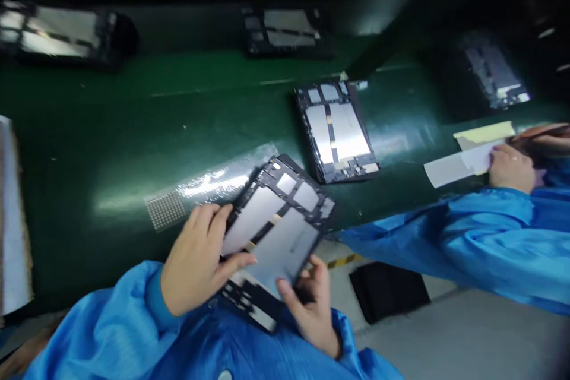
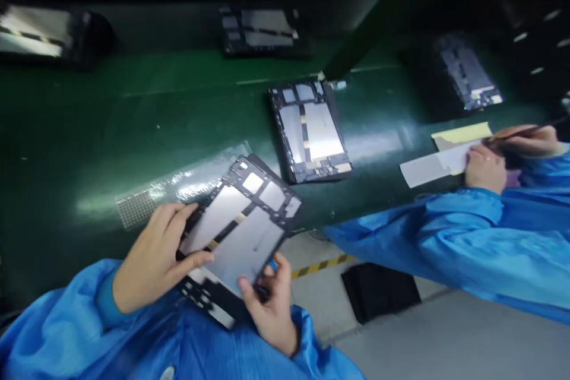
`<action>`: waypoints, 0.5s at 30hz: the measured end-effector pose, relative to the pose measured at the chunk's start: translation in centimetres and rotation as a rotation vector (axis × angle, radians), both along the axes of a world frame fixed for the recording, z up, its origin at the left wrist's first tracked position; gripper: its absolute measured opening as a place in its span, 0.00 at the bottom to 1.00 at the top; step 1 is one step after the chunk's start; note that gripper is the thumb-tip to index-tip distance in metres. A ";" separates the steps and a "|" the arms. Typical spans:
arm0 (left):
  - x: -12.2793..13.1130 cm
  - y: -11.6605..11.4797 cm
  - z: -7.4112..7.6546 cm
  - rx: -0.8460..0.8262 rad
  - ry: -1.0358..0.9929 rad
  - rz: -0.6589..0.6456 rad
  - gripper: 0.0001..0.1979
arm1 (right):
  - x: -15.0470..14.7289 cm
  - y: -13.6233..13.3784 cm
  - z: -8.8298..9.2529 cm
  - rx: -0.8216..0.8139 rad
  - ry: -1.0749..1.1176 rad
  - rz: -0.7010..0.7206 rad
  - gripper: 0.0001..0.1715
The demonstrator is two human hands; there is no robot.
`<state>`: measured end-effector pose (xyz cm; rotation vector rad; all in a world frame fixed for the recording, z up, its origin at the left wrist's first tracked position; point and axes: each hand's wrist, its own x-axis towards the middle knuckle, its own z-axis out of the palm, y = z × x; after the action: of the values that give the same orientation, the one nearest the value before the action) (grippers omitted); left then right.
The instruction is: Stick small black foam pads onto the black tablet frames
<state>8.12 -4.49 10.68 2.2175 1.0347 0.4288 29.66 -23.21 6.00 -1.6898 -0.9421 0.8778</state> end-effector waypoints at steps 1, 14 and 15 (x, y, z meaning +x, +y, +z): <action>-0.5 -0.2 0.6 -0.050 -0.100 0.010 0.35 | 0.2 1.0 0.0 0.032 0.030 -0.090 0.30; -11.6 13.1 -5.7 0.190 -0.546 0.702 0.22 | -3.6 50.8 5.0 -0.035 -0.142 0.104 0.23; -11.5 13.0 -6.2 0.193 -0.550 0.699 0.21 | -4.3 52.0 5.2 -0.053 -0.215 0.124 0.24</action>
<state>-3.35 8.54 4.48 1.6587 1.4573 1.3993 25.40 28.77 11.18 -1.8127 -1.1884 0.8190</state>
